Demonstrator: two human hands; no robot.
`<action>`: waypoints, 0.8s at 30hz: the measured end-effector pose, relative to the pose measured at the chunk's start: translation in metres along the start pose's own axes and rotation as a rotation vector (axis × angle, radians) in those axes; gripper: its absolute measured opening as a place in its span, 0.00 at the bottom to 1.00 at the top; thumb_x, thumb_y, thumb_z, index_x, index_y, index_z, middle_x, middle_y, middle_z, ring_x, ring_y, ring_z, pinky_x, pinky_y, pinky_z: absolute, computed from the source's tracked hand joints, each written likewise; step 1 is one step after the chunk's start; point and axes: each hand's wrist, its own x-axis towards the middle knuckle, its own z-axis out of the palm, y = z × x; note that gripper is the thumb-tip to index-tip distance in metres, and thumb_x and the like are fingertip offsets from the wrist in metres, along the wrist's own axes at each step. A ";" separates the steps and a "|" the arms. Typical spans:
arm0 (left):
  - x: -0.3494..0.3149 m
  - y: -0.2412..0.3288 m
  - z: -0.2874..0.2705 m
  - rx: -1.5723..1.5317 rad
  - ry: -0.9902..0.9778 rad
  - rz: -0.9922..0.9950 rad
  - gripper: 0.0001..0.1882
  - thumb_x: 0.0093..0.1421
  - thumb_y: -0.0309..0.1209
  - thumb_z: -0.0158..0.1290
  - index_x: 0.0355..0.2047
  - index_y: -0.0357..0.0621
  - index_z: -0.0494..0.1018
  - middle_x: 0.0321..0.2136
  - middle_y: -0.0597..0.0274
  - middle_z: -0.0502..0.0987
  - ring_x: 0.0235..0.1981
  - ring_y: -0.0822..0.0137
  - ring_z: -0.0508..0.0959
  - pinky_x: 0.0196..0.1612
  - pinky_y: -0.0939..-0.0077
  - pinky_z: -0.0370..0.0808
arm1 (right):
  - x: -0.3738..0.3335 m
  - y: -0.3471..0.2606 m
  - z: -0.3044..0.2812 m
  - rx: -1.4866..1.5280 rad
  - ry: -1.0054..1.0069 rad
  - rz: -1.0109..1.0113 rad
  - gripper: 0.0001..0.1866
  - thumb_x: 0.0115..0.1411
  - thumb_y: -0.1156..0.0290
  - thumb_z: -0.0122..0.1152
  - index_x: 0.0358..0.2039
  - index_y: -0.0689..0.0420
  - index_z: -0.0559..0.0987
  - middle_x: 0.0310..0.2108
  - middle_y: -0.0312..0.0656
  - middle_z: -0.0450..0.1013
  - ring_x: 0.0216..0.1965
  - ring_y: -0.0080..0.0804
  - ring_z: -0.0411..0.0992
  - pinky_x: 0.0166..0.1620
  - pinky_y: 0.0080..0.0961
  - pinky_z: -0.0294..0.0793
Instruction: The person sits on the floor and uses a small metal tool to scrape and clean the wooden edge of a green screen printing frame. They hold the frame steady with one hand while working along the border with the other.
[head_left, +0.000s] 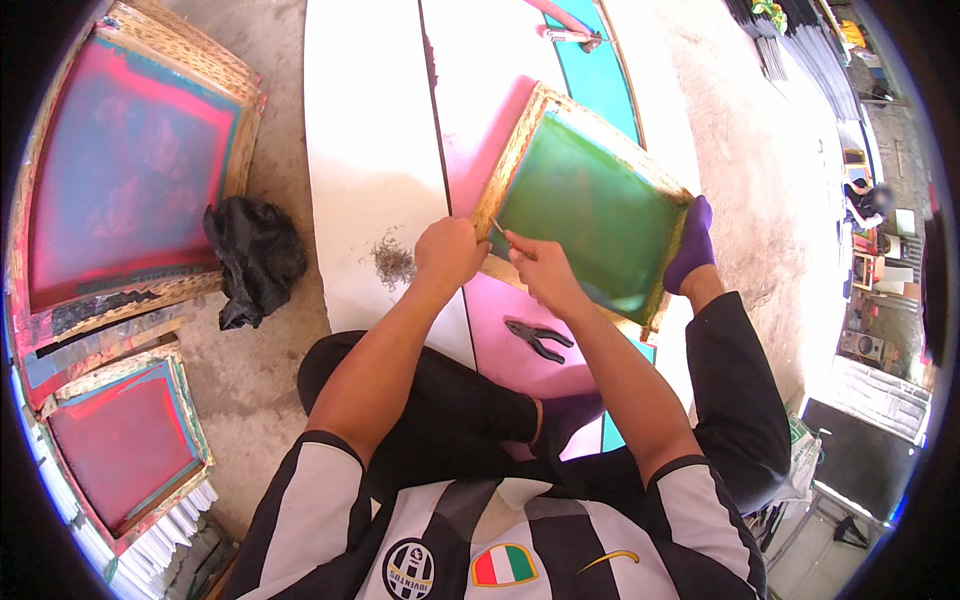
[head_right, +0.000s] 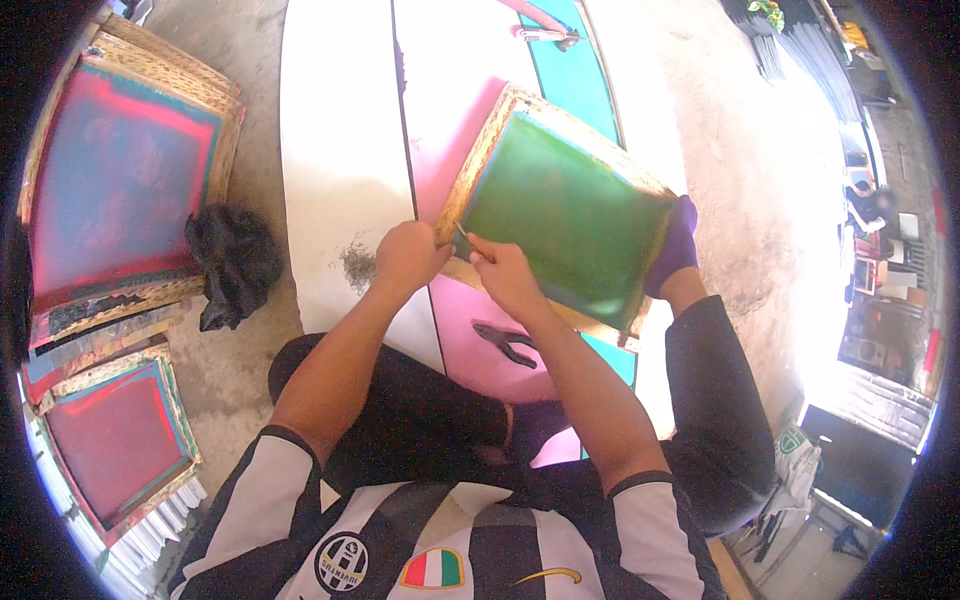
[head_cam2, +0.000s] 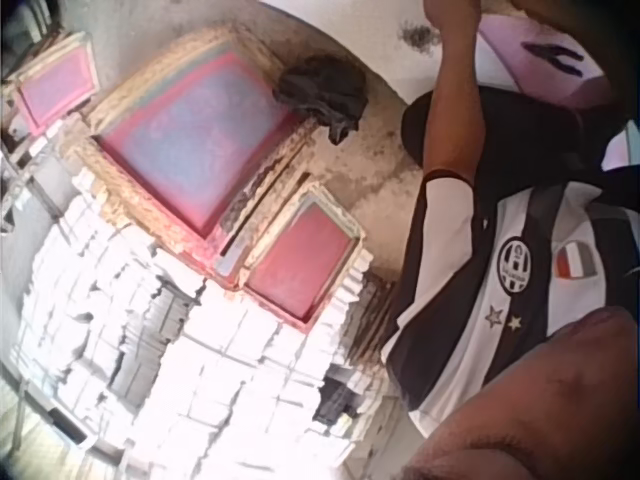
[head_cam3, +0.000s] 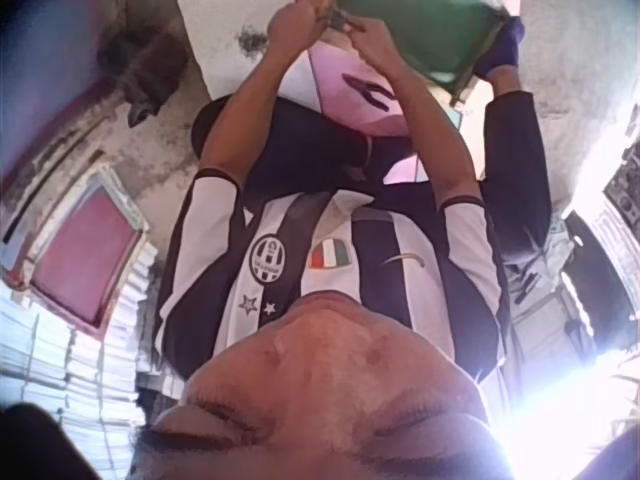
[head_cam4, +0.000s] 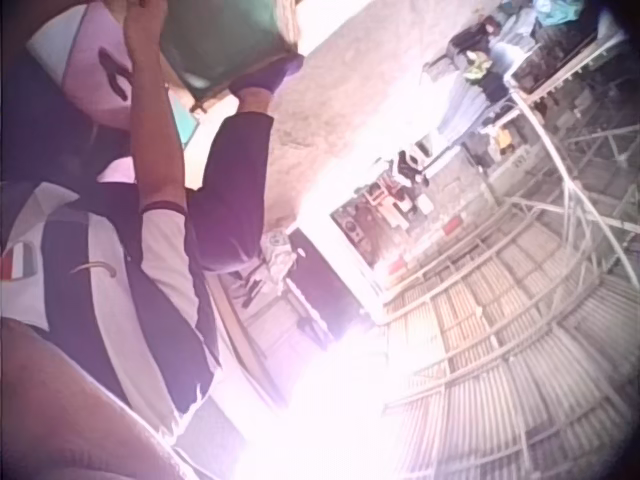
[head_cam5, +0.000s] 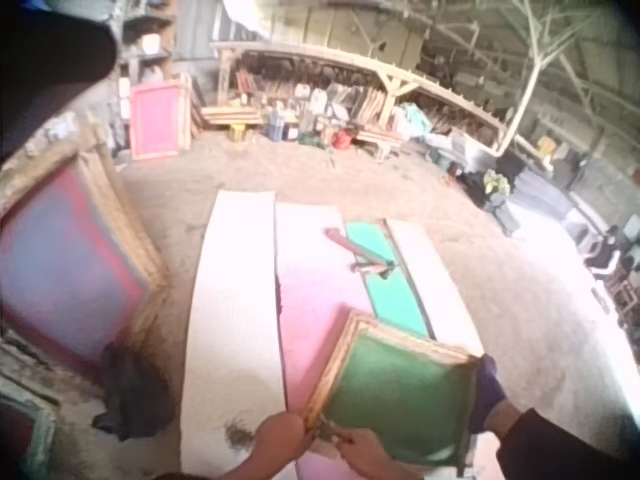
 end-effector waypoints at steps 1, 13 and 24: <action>0.000 -0.001 -0.001 0.004 -0.007 -0.011 0.23 0.59 0.47 0.67 0.31 0.34 0.83 0.31 0.41 0.83 0.36 0.42 0.85 0.40 0.50 0.83 | 0.000 0.007 0.002 0.077 0.014 -0.034 0.24 0.68 0.69 0.58 0.64 0.58 0.77 0.39 0.61 0.82 0.42 0.59 0.82 0.45 0.48 0.82; 0.000 -0.002 -0.004 0.011 -0.013 -0.025 0.25 0.57 0.49 0.67 0.31 0.33 0.83 0.31 0.39 0.83 0.36 0.41 0.86 0.40 0.50 0.83 | 0.010 0.030 -0.002 0.344 -0.036 0.021 0.23 0.74 0.65 0.57 0.68 0.49 0.76 0.22 0.35 0.71 0.18 0.27 0.66 0.23 0.28 0.66; -0.001 -0.003 -0.006 -0.019 -0.027 -0.041 0.25 0.57 0.49 0.67 0.32 0.33 0.83 0.32 0.39 0.83 0.37 0.41 0.85 0.41 0.49 0.82 | 0.003 0.014 -0.008 0.211 -0.016 0.110 0.18 0.71 0.65 0.60 0.58 0.55 0.83 0.30 0.48 0.81 0.28 0.37 0.79 0.40 0.36 0.80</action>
